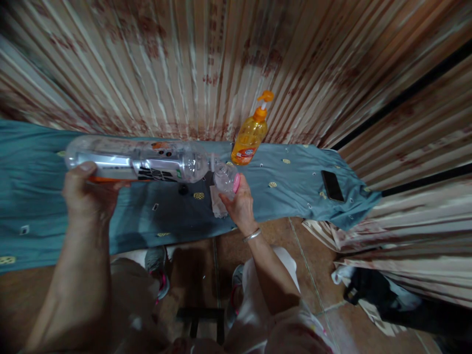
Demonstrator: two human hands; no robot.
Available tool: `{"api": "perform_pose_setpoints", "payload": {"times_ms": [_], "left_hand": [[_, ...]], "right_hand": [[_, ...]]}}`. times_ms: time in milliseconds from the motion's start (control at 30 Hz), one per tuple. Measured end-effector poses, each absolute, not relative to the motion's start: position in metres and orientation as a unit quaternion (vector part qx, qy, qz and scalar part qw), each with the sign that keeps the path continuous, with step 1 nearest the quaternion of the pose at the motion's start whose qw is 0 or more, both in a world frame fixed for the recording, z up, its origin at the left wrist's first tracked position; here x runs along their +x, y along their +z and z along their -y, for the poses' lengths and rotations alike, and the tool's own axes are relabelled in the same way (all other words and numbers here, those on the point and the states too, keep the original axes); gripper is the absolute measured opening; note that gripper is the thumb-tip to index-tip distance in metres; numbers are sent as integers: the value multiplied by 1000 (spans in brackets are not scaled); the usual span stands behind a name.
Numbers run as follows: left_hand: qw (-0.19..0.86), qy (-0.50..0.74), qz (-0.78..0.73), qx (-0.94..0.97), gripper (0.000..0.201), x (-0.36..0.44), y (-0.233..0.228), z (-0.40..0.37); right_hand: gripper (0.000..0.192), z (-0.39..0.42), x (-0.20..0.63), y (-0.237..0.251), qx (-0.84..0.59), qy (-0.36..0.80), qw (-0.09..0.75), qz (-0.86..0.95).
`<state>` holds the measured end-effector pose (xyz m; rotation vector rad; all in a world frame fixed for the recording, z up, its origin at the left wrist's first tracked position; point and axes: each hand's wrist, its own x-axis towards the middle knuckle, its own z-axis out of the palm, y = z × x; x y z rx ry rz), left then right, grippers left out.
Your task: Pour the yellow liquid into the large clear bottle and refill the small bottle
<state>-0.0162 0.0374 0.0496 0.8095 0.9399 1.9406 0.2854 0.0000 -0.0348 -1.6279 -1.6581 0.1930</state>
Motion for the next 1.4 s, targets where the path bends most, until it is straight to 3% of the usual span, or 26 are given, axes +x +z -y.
{"api": "perform_pose_setpoints", "payload": {"times_ms": [1400], "left_hand": [[389, 774, -366, 339, 49, -15, 63, -35]], "right_hand": [[75, 1, 285, -33, -628, 72, 386, 673]]}}
